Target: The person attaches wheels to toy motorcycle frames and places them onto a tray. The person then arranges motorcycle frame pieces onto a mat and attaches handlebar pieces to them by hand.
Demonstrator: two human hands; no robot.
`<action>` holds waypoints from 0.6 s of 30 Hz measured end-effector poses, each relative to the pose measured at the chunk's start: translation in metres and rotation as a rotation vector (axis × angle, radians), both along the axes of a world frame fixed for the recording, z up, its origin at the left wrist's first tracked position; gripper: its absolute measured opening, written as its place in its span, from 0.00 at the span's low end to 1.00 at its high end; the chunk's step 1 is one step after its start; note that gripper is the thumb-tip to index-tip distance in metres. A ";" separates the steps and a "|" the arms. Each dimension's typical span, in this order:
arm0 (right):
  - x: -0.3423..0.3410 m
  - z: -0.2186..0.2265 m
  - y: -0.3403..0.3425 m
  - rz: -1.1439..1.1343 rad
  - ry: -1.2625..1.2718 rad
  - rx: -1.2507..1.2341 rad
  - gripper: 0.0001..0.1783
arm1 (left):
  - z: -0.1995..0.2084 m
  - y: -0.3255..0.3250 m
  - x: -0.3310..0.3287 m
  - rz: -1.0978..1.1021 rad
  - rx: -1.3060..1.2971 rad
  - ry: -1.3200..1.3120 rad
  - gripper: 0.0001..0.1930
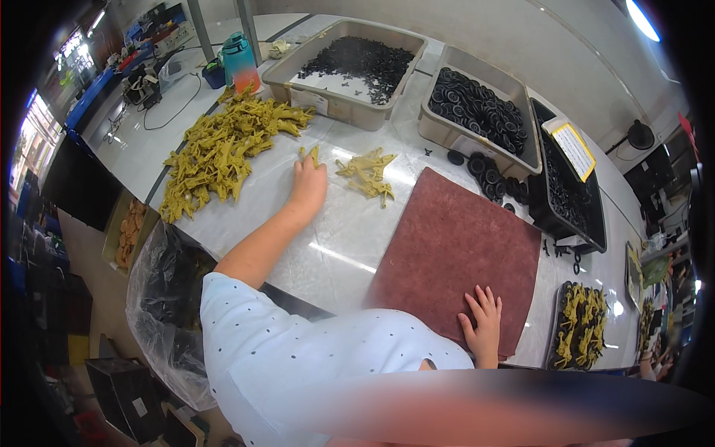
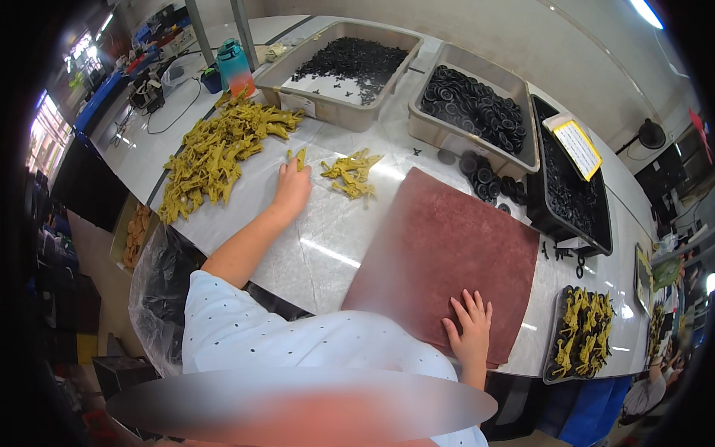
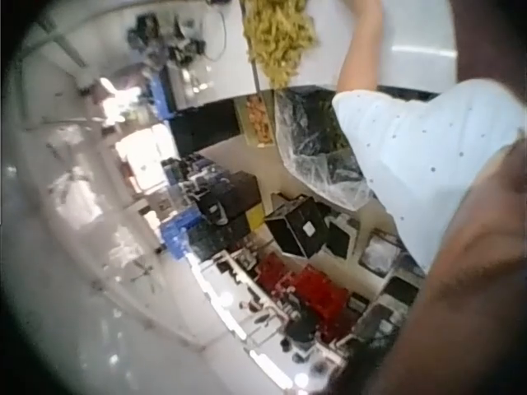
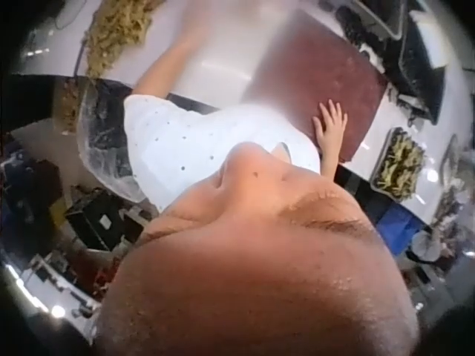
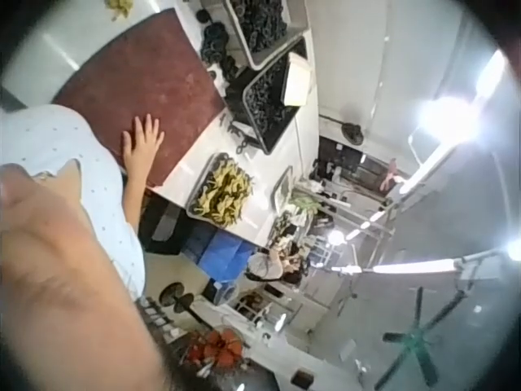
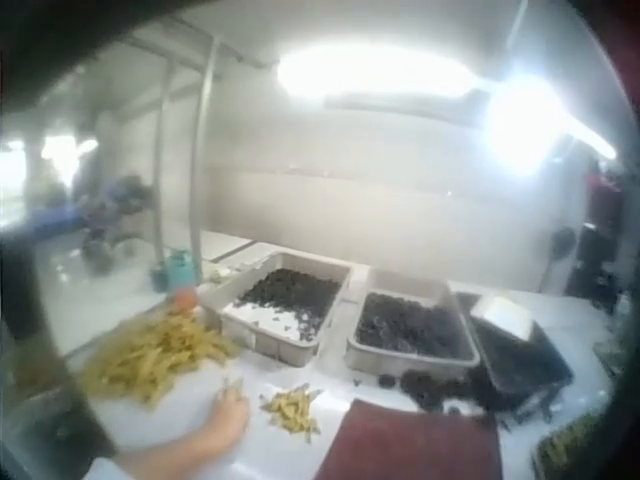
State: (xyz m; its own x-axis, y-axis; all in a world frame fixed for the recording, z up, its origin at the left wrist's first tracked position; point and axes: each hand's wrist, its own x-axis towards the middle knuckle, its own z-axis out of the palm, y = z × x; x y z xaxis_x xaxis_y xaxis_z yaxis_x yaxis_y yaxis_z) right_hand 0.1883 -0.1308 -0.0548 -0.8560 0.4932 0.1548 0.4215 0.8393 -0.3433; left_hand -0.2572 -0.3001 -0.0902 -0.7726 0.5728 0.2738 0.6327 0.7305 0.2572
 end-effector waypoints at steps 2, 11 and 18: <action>0.001 -0.001 0.000 0.000 0.018 0.011 0.22 | 0.013 0.003 0.006 -0.028 -0.062 -0.001 0.13; 0.000 -0.001 0.002 0.013 0.039 0.002 0.21 | 0.010 0.026 -0.018 -0.210 0.715 -0.440 0.17; 0.000 0.000 0.001 -0.002 0.017 -0.029 0.21 | 0.025 0.018 -0.078 -0.043 0.462 0.353 0.18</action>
State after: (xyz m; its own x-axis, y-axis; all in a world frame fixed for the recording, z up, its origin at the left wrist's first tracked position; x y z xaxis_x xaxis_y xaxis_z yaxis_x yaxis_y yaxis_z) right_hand 0.1885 -0.1303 -0.0550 -0.8525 0.4993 0.1548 0.4171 0.8281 -0.3745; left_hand -0.3351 -0.2819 -0.0656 -0.5674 0.3615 0.7398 0.7650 0.5639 0.3111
